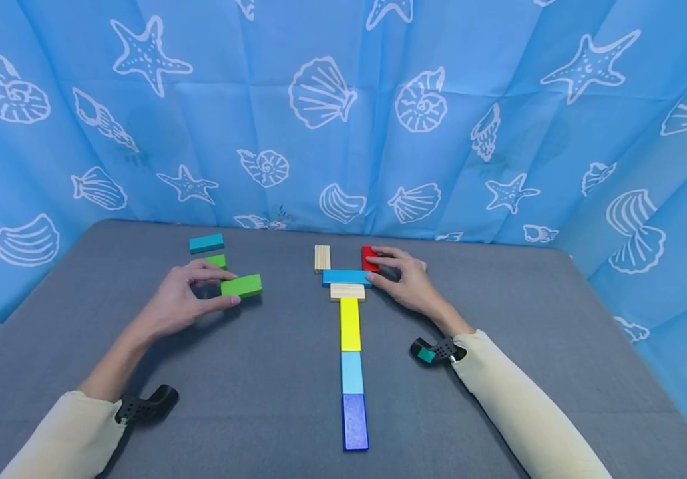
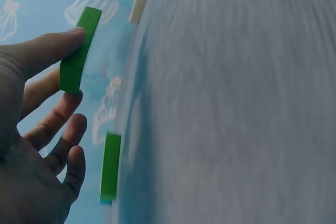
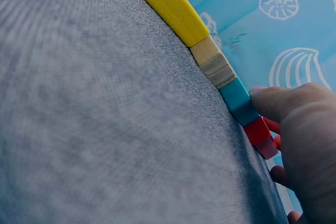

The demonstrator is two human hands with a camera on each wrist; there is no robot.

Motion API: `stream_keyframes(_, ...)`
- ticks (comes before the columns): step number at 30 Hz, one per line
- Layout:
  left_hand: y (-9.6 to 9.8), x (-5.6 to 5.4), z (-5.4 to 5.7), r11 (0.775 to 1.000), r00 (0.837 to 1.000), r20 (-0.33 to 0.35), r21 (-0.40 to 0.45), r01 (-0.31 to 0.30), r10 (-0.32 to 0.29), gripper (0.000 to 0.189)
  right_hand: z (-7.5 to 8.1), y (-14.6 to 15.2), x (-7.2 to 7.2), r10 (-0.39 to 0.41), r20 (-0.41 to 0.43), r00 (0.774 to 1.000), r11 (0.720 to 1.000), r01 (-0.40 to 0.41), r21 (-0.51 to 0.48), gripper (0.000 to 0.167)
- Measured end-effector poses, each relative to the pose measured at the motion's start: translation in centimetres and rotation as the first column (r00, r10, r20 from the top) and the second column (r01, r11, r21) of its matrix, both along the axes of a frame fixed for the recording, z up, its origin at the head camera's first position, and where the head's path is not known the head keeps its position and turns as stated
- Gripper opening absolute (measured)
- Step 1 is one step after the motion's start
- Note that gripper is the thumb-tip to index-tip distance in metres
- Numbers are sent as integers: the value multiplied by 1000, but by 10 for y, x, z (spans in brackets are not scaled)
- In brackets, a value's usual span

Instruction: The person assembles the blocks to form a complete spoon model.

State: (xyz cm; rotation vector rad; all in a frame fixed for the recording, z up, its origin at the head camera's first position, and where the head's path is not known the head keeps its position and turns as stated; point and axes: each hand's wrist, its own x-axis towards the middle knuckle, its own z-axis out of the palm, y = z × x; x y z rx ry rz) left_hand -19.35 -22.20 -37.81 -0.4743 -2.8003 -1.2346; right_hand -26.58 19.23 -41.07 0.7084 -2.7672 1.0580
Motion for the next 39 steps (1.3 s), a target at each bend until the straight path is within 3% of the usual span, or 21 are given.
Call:
stream_keyframes(9, 39, -18, 11, 1000, 1000, 22, 11, 22, -22, 44, 1, 0, 0, 0, 8, 1000, 1000, 0, -8, 46)
stream_keyframes(20, 101, -53, 27, 998, 998, 27, -18, 65, -65, 43, -1, 1, -2, -5, 24, 1000, 1000, 5, -1, 46)
stream_keyframes(27, 133, -73, 26, 994, 993, 51, -7, 109, -109, 40, -1, 2, -1, 4, 25, 1000, 1000, -4, -5, 46)
stream_keyframes(39, 165, -90, 14, 994, 995, 79, -95, 61, -54, 38, -2, 2, -3, 11, 29, 1000, 1000, -11, -14, 47)
